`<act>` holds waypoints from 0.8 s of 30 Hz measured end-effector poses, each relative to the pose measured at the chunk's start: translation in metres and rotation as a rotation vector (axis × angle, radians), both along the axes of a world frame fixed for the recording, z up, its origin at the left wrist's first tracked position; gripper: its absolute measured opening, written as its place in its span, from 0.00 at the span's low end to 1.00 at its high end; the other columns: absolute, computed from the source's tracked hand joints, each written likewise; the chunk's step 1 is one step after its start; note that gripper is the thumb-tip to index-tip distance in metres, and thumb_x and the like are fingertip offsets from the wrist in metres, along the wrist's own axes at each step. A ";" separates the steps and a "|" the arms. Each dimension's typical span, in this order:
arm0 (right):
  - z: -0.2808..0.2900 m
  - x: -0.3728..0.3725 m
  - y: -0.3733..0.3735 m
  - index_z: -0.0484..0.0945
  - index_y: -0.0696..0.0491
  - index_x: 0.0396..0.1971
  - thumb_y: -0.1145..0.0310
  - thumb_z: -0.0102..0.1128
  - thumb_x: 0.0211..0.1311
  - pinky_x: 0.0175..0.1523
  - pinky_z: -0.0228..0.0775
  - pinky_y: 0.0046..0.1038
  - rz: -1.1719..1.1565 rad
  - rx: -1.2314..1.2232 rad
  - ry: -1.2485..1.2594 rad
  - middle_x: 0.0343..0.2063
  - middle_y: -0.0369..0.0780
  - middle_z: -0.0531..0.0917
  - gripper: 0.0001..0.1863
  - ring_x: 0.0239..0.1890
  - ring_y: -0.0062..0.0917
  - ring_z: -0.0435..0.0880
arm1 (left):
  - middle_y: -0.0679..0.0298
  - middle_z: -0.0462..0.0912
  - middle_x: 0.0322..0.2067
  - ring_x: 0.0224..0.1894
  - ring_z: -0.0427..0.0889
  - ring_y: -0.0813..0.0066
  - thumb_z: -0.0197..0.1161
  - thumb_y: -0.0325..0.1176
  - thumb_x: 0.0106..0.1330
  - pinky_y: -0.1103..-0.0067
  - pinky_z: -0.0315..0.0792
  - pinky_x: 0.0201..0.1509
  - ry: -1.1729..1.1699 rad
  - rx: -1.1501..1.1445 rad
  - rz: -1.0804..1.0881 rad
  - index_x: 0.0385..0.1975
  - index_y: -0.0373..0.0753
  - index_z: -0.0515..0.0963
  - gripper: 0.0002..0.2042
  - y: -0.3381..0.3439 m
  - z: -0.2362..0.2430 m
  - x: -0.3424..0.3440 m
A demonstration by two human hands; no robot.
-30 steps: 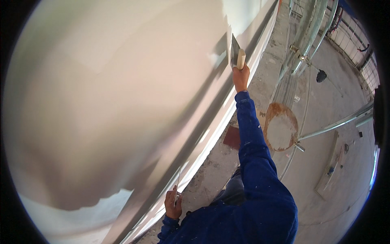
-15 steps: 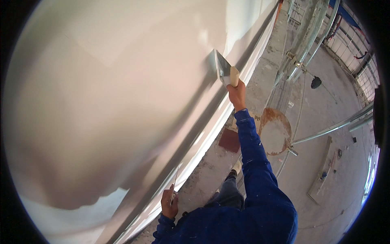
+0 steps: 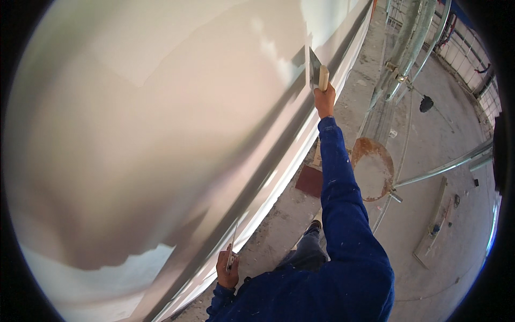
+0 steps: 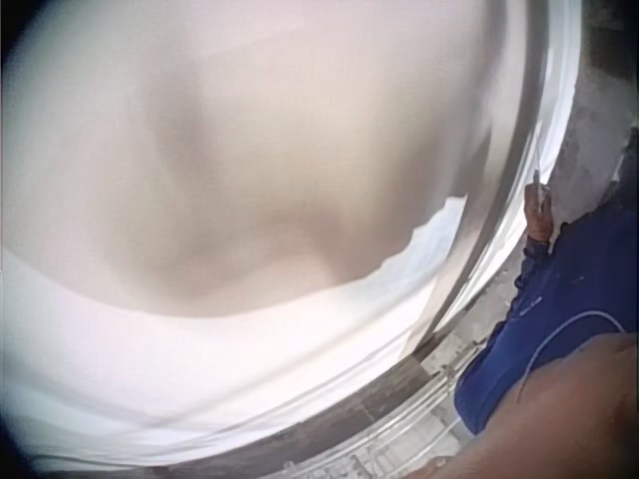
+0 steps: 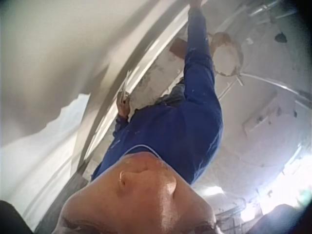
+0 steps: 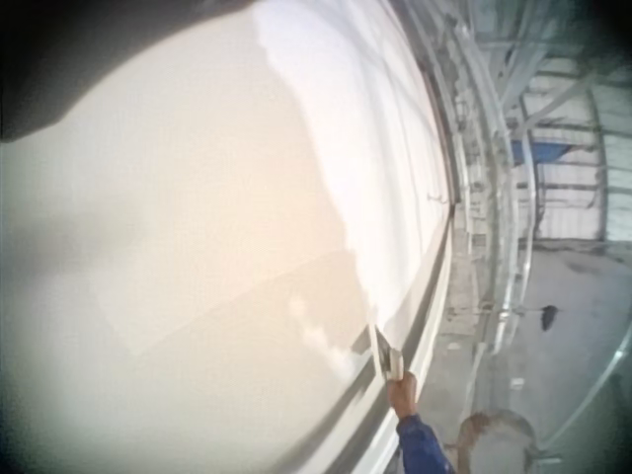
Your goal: The person applies plaster to a wall using a trowel and a hawk. They scoop plaster from the hawk and spread it onto the wall surface in smooth, sweeping motions. The person periodically scrapes excess plaster from the trowel back onto the hawk to maintain a clean tool.
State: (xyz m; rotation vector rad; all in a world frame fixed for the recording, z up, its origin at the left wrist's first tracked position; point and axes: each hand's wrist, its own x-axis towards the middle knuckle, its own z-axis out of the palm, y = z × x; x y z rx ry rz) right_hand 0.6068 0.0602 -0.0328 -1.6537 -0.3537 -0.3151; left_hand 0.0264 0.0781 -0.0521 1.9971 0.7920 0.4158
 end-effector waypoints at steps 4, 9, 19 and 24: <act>-0.002 0.008 0.010 0.72 0.59 0.48 0.80 0.47 0.42 0.45 0.67 0.29 0.092 -0.020 0.013 0.32 0.50 0.80 0.26 0.37 0.36 0.79 | 0.58 0.71 0.27 0.29 0.72 0.68 0.56 0.21 0.56 0.78 0.67 0.33 -0.017 -0.008 0.012 0.52 0.30 0.69 0.21 0.003 -0.006 0.001; -0.018 -0.011 0.017 0.68 0.56 0.53 0.84 0.46 0.39 0.51 0.63 0.28 0.180 -0.011 0.048 0.43 0.47 0.77 0.32 0.46 0.36 0.75 | 0.57 0.73 0.28 0.30 0.73 0.65 0.55 0.21 0.56 0.77 0.68 0.36 0.036 0.021 0.012 0.53 0.33 0.68 0.21 0.001 0.005 0.006; -0.040 -0.155 0.032 0.64 0.50 0.57 0.91 0.44 0.37 0.62 0.57 0.33 0.233 -0.026 -0.080 0.55 0.45 0.67 0.40 0.59 0.38 0.65 | 0.57 0.72 0.29 0.32 0.73 0.66 0.56 0.21 0.57 0.77 0.67 0.39 -0.009 0.000 -0.001 0.53 0.33 0.68 0.21 -0.003 0.007 -0.007; -0.058 -0.237 0.039 0.63 0.53 0.58 0.88 0.47 0.43 0.62 0.58 0.32 0.289 -0.011 -0.055 0.55 0.47 0.67 0.35 0.59 0.39 0.65 | 0.57 0.72 0.28 0.32 0.73 0.66 0.57 0.21 0.56 0.77 0.67 0.39 -0.056 -0.027 0.073 0.48 0.32 0.71 0.17 -0.011 0.017 -0.028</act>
